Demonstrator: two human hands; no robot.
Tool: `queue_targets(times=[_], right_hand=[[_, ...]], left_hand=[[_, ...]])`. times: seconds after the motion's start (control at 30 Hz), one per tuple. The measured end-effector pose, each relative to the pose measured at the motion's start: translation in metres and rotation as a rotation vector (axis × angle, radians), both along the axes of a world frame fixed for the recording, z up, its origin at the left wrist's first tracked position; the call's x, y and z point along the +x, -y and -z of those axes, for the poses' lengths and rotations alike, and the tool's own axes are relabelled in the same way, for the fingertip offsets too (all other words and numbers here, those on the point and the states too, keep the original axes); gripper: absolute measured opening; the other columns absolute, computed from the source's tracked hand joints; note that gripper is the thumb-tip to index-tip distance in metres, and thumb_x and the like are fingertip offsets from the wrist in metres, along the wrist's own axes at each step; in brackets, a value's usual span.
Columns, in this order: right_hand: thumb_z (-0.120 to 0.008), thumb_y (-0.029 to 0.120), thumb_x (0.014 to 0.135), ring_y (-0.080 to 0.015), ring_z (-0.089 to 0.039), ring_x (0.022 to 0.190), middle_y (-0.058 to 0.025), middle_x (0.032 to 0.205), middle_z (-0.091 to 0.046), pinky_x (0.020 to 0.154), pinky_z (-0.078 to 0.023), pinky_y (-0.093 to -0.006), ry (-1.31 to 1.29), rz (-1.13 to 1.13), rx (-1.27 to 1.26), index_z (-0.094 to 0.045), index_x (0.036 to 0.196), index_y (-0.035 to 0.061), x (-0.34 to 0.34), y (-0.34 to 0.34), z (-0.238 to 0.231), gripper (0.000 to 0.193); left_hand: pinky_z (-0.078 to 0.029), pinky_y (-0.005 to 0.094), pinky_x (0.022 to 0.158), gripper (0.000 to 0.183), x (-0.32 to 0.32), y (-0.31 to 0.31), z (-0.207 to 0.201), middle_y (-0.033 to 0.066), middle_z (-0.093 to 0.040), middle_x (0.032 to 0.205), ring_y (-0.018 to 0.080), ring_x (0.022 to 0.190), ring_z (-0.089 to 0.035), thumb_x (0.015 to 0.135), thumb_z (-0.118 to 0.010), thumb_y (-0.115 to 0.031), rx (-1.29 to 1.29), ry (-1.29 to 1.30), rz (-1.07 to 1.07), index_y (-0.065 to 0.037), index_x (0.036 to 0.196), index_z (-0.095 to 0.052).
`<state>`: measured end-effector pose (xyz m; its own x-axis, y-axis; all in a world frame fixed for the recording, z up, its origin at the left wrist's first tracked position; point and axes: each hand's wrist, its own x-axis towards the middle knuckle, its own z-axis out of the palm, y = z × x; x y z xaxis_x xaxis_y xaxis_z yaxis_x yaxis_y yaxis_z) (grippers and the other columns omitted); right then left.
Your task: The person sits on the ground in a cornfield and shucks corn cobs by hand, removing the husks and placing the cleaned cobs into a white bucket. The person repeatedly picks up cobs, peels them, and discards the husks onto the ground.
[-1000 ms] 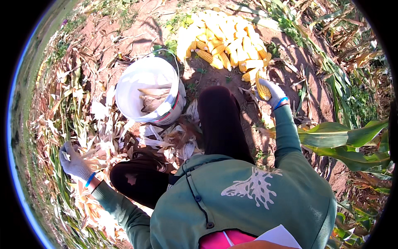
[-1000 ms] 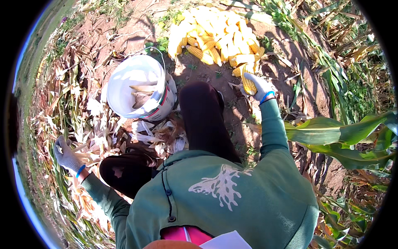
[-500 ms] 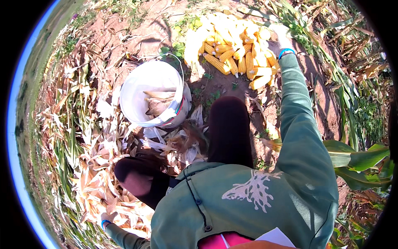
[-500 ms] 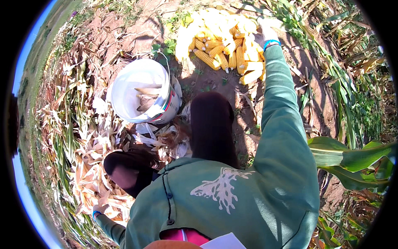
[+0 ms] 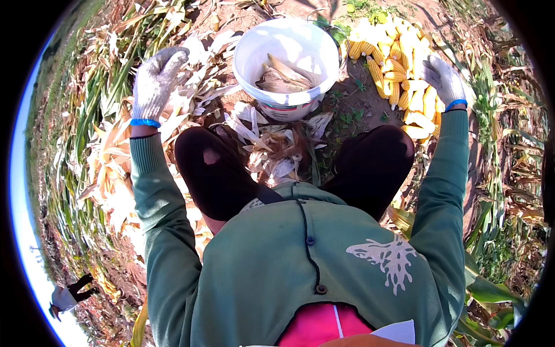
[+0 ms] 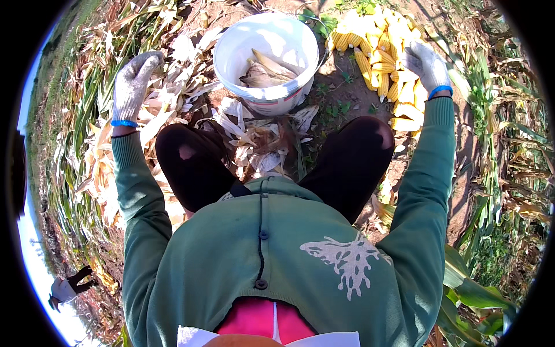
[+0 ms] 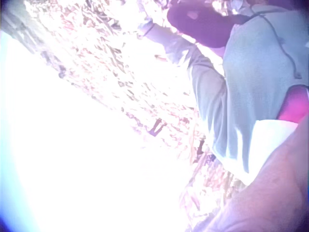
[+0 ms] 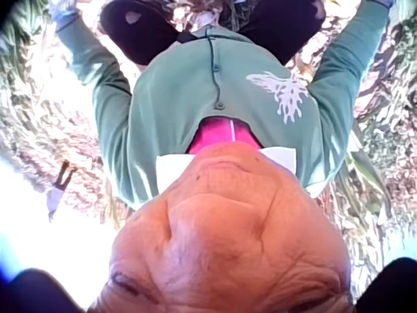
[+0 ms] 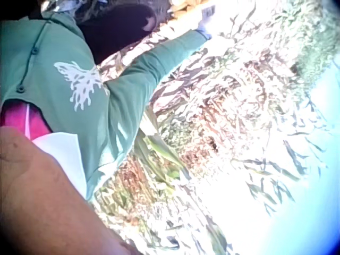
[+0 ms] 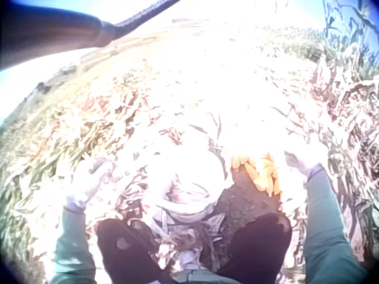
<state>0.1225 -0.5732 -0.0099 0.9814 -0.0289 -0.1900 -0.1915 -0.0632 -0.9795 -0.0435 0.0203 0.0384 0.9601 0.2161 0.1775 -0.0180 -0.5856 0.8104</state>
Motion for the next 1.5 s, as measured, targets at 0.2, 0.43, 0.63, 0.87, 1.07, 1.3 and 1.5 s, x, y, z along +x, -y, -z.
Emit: queue_targets(times=[0.2,0.43,0.63,0.87,1.07,1.3,1.5], right_hand=[[-0.06,0.028,0.091,-0.0152,-0.064,0.088,-0.0107,0.107,-0.065,0.079,-0.053,-0.029,0.111,-0.415,-0.22,-0.058,0.119,-0.0003,-0.015,-0.131,-0.039,0.04],[-0.063,0.029,0.086,-0.0193,-0.064,0.089,-0.0112,0.102,-0.067,0.082,-0.051,-0.0311,-0.023,-0.974,-0.917,-0.061,0.119,0.0025,0.013,-0.276,0.027,0.042],[-0.065,0.034,0.083,-0.028,-0.063,0.099,-0.0155,0.109,-0.066,0.089,-0.048,-0.0374,0.379,-1.012,-1.325,-0.066,0.11,0.006,0.061,-0.346,0.111,0.039],[-0.064,0.032,0.086,-0.0085,-0.053,0.064,-0.0016,0.083,-0.059,0.056,-0.044,-0.0241,0.193,-0.983,-0.315,-0.06,0.119,0.0045,0.076,-0.408,0.052,0.043],[-0.064,0.029,0.086,-0.0102,-0.049,0.05,-0.0015,0.056,-0.052,0.047,-0.037,-0.0266,0.111,-1.158,-0.264,-0.064,0.075,0.0042,0.06,-0.468,0.026,0.027],[-0.068,0.025,0.087,-0.0107,-0.057,0.054,-0.0046,0.066,-0.059,0.047,-0.046,-0.0259,-0.048,-0.857,0.031,-0.063,0.079,0.0015,0.097,-0.462,0.071,0.026],[-0.067,0.026,0.085,-0.0133,-0.059,0.073,-0.0083,0.081,-0.062,0.065,-0.05,-0.0285,0.54,-0.708,-0.45,-0.067,0.098,0.0004,0.134,-0.471,0.083,0.028]], left_hand=[[-0.052,0.0291,0.084,0.044,0.069,0.068,0.053,0.0118,-0.068,0.098,0.0172,0.089,-0.065,0.094,-0.056,-0.035,-0.764,-0.172,0.186,0.006,0.105,-0.065],[-0.048,0.0322,0.085,0.059,0.102,0.041,0.11,0.014,-0.064,0.108,0.0229,0.095,-0.06,0.091,-0.055,-0.051,-1.048,-0.223,0.05,0.003,0.113,-0.061],[-0.049,0.0346,0.085,0.046,0.095,0.015,0.087,0.0149,-0.065,0.107,0.0235,0.095,-0.063,0.096,-0.051,-0.034,-0.541,0.073,0.116,0.002,0.125,-0.051],[-0.045,0.0373,0.097,0.065,0.124,-0.027,0.078,0.0185,-0.057,0.119,0.0278,0.11,-0.056,0.098,-0.038,-0.05,-1.15,-0.035,0.037,0.006,0.13,-0.045],[-0.041,0.0378,0.1,0.079,0.122,-0.008,0.034,0.0203,-0.055,0.122,0.0282,0.115,-0.052,0.095,-0.033,-0.06,-1.262,0.038,0.11,0.009,0.132,-0.041],[-0.037,0.0362,0.102,0.075,0.12,-0.07,0.059,0.0185,-0.058,0.121,0.0271,0.114,-0.052,0.096,-0.035,-0.059,-0.865,0.116,-0.149,0.009,0.123,-0.052],[-0.04,0.041,0.101,0.076,0.102,-0.095,0.043,0.0218,-0.057,0.122,0.0311,0.116,-0.052,0.093,-0.042,-0.061,-1.261,0.28,-0.057,0.009,0.122,-0.051]])
